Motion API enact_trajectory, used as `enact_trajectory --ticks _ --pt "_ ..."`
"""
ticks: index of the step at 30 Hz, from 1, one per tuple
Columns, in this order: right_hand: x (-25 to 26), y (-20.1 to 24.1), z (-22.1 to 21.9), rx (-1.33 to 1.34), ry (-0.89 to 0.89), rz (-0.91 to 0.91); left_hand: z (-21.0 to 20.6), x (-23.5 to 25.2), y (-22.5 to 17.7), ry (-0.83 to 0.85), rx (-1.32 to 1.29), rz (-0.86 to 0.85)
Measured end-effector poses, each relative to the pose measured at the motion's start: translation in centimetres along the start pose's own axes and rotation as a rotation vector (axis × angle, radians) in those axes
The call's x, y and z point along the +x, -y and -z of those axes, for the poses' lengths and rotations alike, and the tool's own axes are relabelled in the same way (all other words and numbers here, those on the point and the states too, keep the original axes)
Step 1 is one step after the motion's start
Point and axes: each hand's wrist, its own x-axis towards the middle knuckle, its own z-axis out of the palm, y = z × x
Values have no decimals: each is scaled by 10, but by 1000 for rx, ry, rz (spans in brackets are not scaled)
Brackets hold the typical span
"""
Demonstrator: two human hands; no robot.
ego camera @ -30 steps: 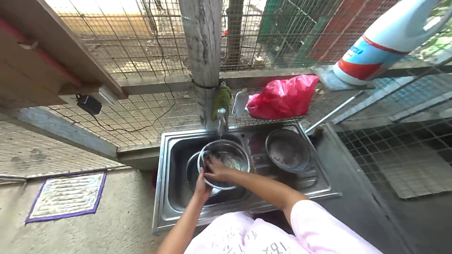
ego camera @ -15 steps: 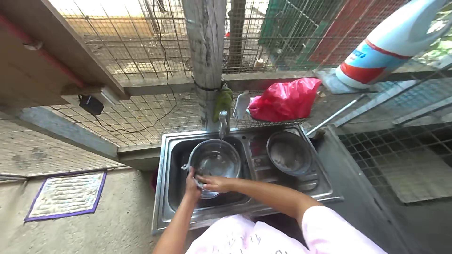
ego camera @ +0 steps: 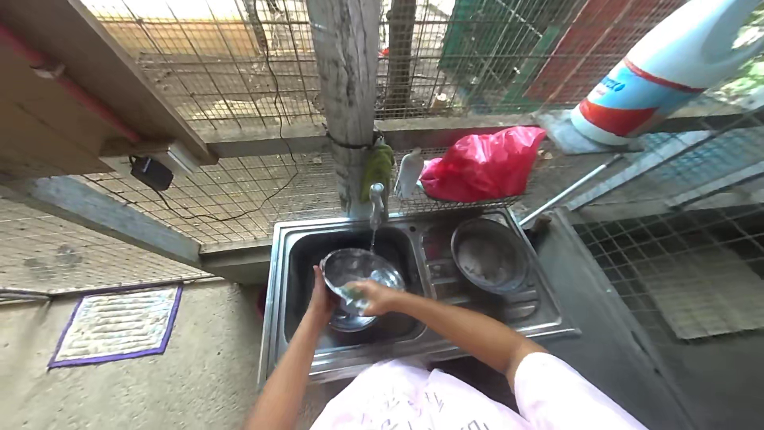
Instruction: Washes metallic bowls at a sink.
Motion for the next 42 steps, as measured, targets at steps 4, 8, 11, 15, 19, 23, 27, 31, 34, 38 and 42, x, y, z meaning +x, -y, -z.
enact_trajectory --ticks 4,8,11,15,19,23,27,31,34,38,42 --pt "-5 21 53 399 -326 -147 37 29 -8 14 340 -349" --pt "2 -1 86 532 -835 -281 33 13 -28 53 445 -365" --pt "-4 11 74 269 -856 -237 8 -12 -37 85 629 -329" --pt "-1 25 -9 -258 -671 27 -42 -32 -23 53 547 -354" --pt "2 17 41 -128 -694 -235 -62 -51 -19 56 716 -403" --pt "-14 6 66 -35 -624 -456 -63 -63 -18 106 782 -455" --pt "-31 29 -4 -382 -639 48 -66 -60 -22 114 877 -355" --pt "-34 13 71 128 -702 -93 -62 -76 -22 138 761 -602" --pt "-33 3 107 326 -757 -280 -58 -84 -17 154 590 -668" --pt "-31 56 70 -437 -376 -152 -78 -77 -36 173 857 -264" --pt "-27 25 92 -78 -530 -65 -75 -80 -19 26 694 -482"
